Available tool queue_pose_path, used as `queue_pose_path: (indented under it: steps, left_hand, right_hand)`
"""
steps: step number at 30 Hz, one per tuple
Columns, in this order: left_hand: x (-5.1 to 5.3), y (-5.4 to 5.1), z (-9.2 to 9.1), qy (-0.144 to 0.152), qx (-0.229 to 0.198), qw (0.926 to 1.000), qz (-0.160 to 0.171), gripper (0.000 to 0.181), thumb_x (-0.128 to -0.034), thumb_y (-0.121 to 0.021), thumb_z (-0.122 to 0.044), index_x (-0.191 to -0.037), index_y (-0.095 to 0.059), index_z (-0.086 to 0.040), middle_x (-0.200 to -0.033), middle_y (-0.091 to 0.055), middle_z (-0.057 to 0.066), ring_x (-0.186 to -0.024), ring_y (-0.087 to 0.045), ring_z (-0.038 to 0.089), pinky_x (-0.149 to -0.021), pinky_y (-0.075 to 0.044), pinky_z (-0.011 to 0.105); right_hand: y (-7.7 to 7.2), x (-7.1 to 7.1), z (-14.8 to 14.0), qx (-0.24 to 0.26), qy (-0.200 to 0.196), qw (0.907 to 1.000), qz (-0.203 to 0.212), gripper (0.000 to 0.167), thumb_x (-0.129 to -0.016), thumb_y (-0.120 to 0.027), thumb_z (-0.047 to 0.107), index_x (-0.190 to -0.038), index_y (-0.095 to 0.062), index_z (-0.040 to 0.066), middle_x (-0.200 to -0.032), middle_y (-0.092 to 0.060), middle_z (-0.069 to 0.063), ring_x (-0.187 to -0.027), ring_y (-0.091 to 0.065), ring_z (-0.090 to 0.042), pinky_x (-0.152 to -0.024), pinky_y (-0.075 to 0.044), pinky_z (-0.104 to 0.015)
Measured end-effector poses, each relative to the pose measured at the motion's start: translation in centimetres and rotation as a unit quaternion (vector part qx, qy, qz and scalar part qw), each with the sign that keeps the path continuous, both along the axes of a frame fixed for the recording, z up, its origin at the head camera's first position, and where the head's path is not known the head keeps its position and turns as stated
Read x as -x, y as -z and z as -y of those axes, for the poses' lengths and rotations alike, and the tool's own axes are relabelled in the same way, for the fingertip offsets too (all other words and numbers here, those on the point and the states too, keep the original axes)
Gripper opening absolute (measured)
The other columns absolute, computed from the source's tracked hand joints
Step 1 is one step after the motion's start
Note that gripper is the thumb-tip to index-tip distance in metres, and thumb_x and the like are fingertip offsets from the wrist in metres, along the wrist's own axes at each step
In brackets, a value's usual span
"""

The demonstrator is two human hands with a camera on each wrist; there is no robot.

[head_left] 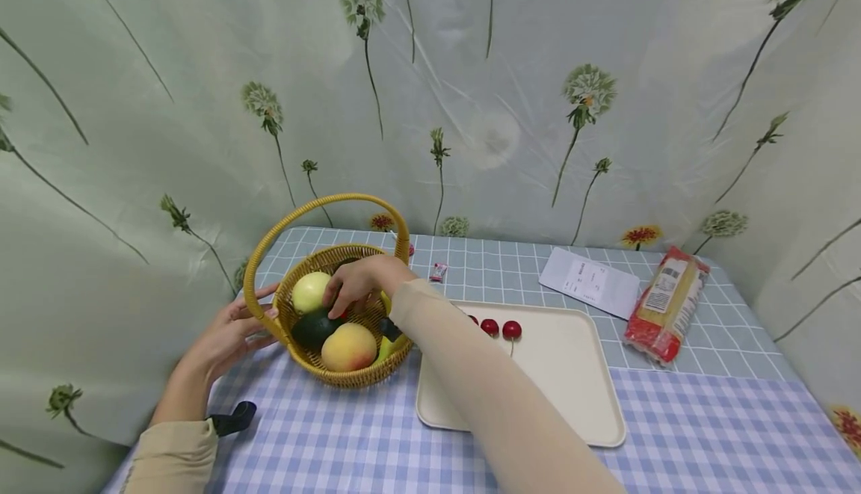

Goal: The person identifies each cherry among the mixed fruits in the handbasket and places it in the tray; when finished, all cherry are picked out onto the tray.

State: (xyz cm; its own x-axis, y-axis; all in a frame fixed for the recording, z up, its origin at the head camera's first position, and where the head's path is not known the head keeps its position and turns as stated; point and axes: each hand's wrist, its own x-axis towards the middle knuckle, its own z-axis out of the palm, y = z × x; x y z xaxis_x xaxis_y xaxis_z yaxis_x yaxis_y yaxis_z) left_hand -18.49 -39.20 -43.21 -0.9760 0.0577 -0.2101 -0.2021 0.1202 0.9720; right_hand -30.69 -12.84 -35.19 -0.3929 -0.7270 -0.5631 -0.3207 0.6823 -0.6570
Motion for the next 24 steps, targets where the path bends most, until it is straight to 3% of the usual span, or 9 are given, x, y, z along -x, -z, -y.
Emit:
queue_pose_path:
  steps: [6, 13, 24]
  left_hand:
    - [-0.08, -0.17, -0.06, -0.002, 0.003, 1.0000, -0.003, 0.071, -0.1095, -0.064, -0.019, -0.171, -0.028, -0.011, -0.114, -0.072, -0.017, -0.104, -0.073, 0.005, -0.090, -0.063, 0.029]
    - [-0.12, -0.17, -0.06, 0.000, 0.000, 1.0000, -0.006, 0.070, -0.1094, -0.064, -0.018, -0.170, -0.030, -0.011, -0.114, -0.071, -0.016, -0.104, -0.073, 0.006, -0.090, -0.063, 0.029]
    - [-0.13, -0.18, -0.02, 0.002, 0.006, 0.9999, -0.008, 0.073, -0.1094, -0.064, -0.018, -0.171, -0.026, -0.008, -0.115, -0.072, -0.018, -0.105, -0.073, 0.005, -0.091, -0.063, 0.029]
  right_hand:
    - [-0.01, -0.23, 0.07, -0.037, -0.004, 0.9991, -0.019, 0.048, -0.106, -0.070, 0.028, -0.153, -0.061, 0.023, -0.157, -0.057, 0.001, -0.139, -0.062, -0.026, -0.119, -0.050, -0.041]
    - [0.10, -0.22, 0.05, -0.049, -0.004, 0.9986, -0.020, 0.047, -0.106, -0.069, 0.027, -0.153, -0.061, 0.024, -0.157, -0.056, 0.003, -0.138, -0.062, -0.024, -0.119, -0.049, -0.042]
    - [0.62, -0.07, -0.32, -0.053, 0.022, 0.9983, -0.008, 0.035, -0.104, -0.071, 0.014, -0.138, -0.070, 0.020, -0.110, -0.070, 0.005, -0.123, -0.069, -0.019, -0.111, -0.056, -0.035]
